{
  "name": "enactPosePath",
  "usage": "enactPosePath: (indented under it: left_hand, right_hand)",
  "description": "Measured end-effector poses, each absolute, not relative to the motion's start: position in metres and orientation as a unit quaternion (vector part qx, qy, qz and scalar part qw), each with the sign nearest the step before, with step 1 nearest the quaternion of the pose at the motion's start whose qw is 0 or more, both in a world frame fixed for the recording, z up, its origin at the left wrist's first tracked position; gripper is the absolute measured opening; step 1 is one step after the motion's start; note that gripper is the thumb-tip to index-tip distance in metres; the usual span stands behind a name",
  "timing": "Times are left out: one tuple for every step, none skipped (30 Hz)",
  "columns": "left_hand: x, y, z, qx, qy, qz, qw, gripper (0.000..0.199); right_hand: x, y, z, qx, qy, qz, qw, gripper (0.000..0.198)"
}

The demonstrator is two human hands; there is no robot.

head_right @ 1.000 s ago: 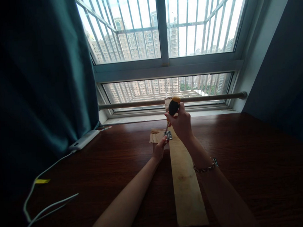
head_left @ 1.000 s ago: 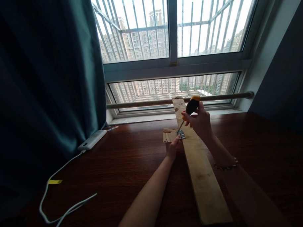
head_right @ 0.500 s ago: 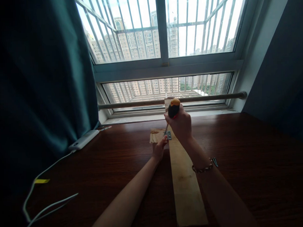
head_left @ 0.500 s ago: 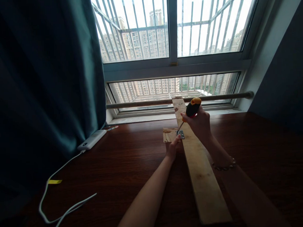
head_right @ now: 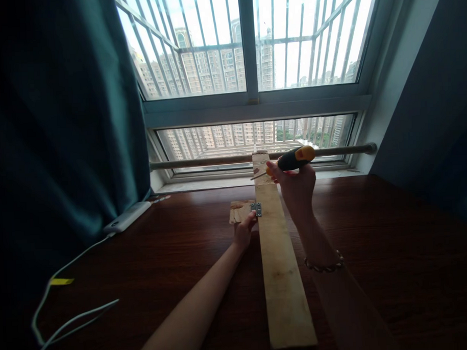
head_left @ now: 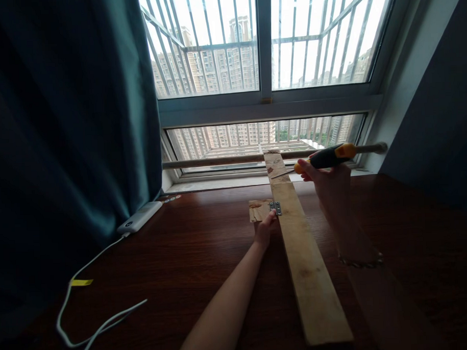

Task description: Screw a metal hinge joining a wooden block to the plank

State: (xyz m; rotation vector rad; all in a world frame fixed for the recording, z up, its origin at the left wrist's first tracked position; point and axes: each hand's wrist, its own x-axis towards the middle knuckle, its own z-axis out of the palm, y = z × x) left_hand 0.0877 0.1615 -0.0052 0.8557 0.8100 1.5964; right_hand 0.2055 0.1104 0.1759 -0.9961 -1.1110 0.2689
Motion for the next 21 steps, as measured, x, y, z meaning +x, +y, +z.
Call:
enactPosePath:
  left_hand:
    - [0.088, 0.161, -0.005, 0.351, 0.34, 0.664, 0.567, 0.028]
    - [0.088, 0.16, -0.005, 0.339, 0.336, 0.655, 0.586, 0.027]
    - [0.089, 0.159, -0.004, 0.326, 0.335, 0.648, 0.602, 0.026]
    - [0.089, 0.158, -0.003, 0.313, 0.334, 0.643, 0.614, 0.024]
    - [0.09, 0.157, -0.002, 0.302, 0.332, 0.637, 0.627, 0.022]
    - [0.09, 0.155, 0.0, 0.294, 0.326, 0.628, 0.643, 0.019]
    - [0.091, 0.153, 0.001, 0.287, 0.318, 0.617, 0.661, 0.017]
    - [0.092, 0.15, 0.003, 0.278, 0.305, 0.605, 0.681, 0.017]
    - [0.094, 0.147, 0.006, 0.267, 0.289, 0.594, 0.702, 0.019]
    - [0.095, 0.144, 0.008, 0.254, 0.272, 0.586, 0.72, 0.021]
    - [0.096, 0.141, 0.01, 0.241, 0.257, 0.581, 0.734, 0.023]
    - [0.097, 0.138, 0.012, 0.226, 0.244, 0.577, 0.746, 0.026]
    - [0.097, 0.135, 0.014, 0.211, 0.234, 0.574, 0.756, 0.029]
    - [0.097, 0.133, 0.015, 0.196, 0.226, 0.571, 0.765, 0.031]
    - [0.097, 0.131, 0.015, 0.183, 0.219, 0.57, 0.771, 0.032]
    - [0.096, 0.129, 0.015, 0.171, 0.214, 0.571, 0.774, 0.032]
    - [0.095, 0.128, 0.015, 0.161, 0.212, 0.573, 0.775, 0.031]
    - [0.093, 0.126, 0.014, 0.152, 0.213, 0.576, 0.774, 0.029]
    - [0.09, 0.124, 0.013, 0.144, 0.219, 0.579, 0.772, 0.027]
    - [0.088, 0.121, 0.011, 0.137, 0.232, 0.581, 0.768, 0.024]
    - [0.084, 0.116, 0.01, 0.131, 0.251, 0.58, 0.764, 0.022]
  right_hand:
    - [0.208, 0.104, 0.179, -0.436, -0.518, 0.103, 0.728, 0.03]
    - [0.212, 0.096, 0.179, -0.426, -0.538, 0.074, 0.723, 0.027]
    - [0.217, 0.089, 0.178, -0.422, -0.562, 0.038, 0.71, 0.024]
    - [0.224, 0.081, 0.173, -0.423, -0.589, 0.001, 0.689, 0.021]
    - [0.233, 0.074, 0.166, -0.427, -0.617, -0.032, 0.661, 0.02]
    - [0.245, 0.067, 0.156, -0.432, -0.647, -0.05, 0.626, 0.02]
    - [0.259, 0.061, 0.143, -0.443, -0.671, -0.059, 0.591, 0.022]
    - [0.275, 0.055, 0.129, -0.452, -0.693, -0.064, 0.558, 0.024]
    - [0.292, 0.05, 0.113, -0.459, -0.717, -0.061, 0.521, 0.027]
    - [0.31, 0.046, 0.097, -0.467, -0.733, -0.054, 0.493, 0.029]
    - [0.328, 0.043, 0.08, -0.479, -0.739, -0.045, 0.472, 0.03]
    - [0.345, 0.04, 0.065, -0.487, -0.742, -0.043, 0.458, 0.03]
    - [0.361, 0.039, 0.05, -0.496, -0.749, -0.039, 0.437, 0.032]
    - [0.375, 0.038, 0.038, -0.505, -0.749, -0.04, 0.428, 0.033]
    - [0.386, 0.039, 0.027, -0.515, -0.742, -0.046, 0.426, 0.034]
    - [0.396, 0.04, 0.018, -0.521, -0.746, -0.04, 0.414, 0.035]
    - [0.404, 0.042, 0.011, -0.519, -0.759, -0.028, 0.392, 0.037]
    - [0.411, 0.044, 0.007, -0.521, -0.766, -0.02, 0.377, 0.04]
    - [0.416, 0.047, 0.003, -0.523, -0.772, -0.01, 0.362, 0.042]
    - [0.419, 0.049, 0.001, -0.524, -0.777, -0.001, 0.35, 0.044]
    - [0.422, 0.051, 0.0, -0.525, -0.779, 0.007, 0.341, 0.046]
